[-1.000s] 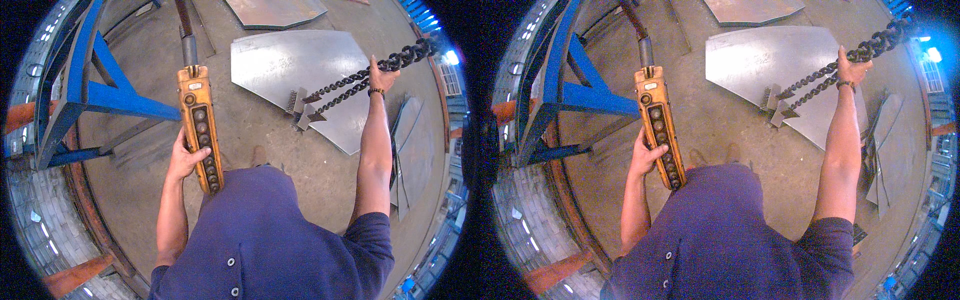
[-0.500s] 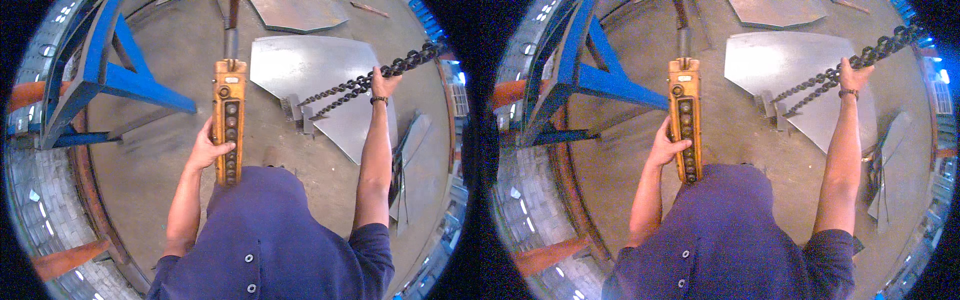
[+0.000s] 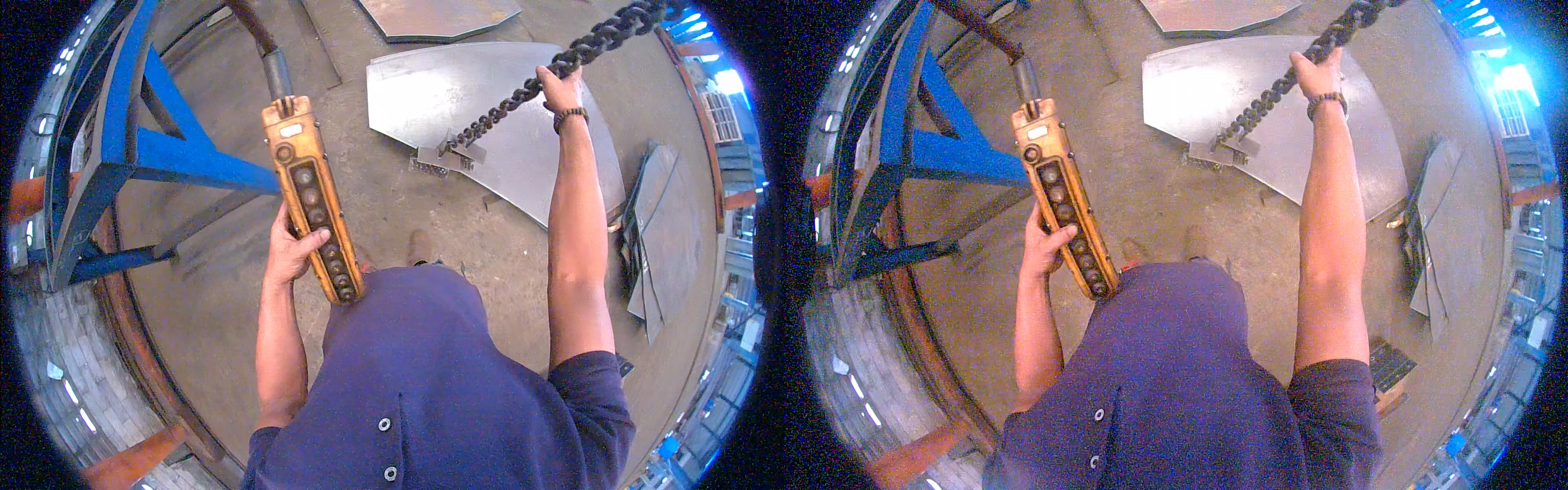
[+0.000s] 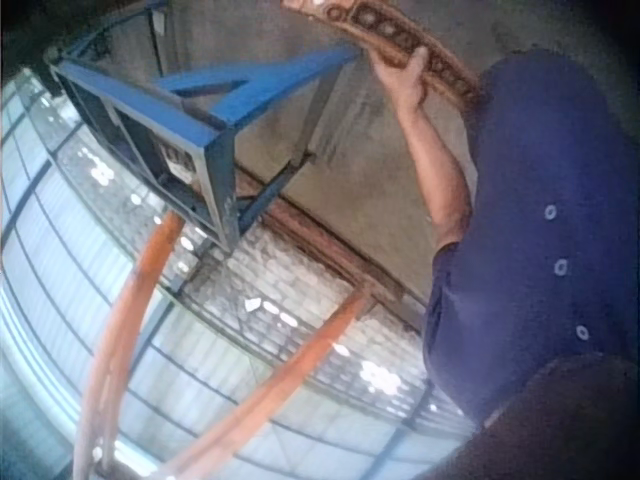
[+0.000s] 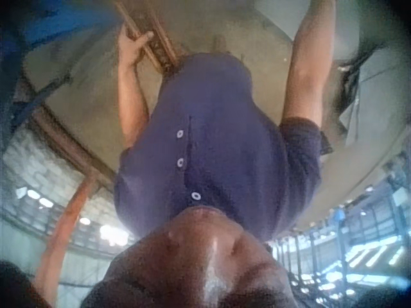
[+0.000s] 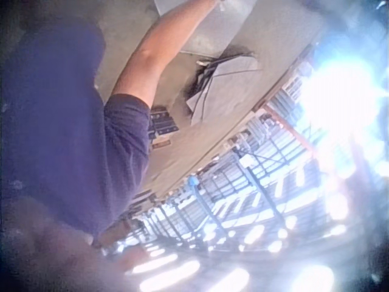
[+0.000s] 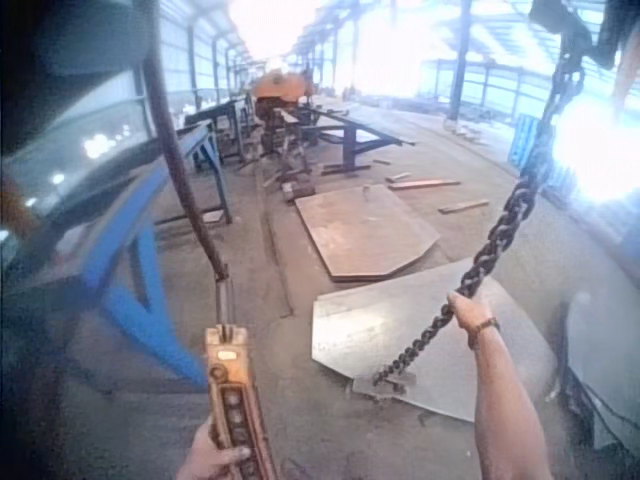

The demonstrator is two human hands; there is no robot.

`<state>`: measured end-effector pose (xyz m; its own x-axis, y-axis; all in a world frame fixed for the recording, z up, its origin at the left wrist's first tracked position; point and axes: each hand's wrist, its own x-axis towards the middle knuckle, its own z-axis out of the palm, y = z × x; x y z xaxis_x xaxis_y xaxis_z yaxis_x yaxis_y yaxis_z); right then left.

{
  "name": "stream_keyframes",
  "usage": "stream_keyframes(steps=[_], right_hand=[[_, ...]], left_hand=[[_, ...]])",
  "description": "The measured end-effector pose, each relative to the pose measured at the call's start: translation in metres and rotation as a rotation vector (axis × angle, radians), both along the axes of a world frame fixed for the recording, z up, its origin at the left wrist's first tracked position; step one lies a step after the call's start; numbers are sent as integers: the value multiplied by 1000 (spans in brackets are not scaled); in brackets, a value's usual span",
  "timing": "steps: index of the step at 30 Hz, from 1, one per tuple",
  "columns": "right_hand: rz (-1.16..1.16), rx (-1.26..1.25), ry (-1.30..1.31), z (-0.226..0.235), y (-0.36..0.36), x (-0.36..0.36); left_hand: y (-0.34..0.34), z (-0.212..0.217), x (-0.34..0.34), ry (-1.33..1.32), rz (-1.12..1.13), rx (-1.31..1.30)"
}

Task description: The person operates an overhead crane using a handheld pendant controller to lift and move a large metal sheet within a workshop. They position the sheet over a stack of similar sheets and lower it into place.

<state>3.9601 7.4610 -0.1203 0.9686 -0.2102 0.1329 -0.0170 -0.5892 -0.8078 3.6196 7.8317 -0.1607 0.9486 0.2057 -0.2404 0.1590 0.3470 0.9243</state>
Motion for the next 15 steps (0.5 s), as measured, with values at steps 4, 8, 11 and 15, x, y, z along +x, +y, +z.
stream_keyframes(steps=[4,8,11,15], right_hand=[[7,81,24,-32,-10,15],[60,0,46,-57,-11,32],[87,-75,147,-58,-8,33],[152,-120,379,-24,4,31]], left_hand=[[-3,-6,2,-9,-14,-74],[2,-21,4,10,-47,-34],[1,-18,4,49,-46,-26],[10,-27,0,73,-85,-45]])
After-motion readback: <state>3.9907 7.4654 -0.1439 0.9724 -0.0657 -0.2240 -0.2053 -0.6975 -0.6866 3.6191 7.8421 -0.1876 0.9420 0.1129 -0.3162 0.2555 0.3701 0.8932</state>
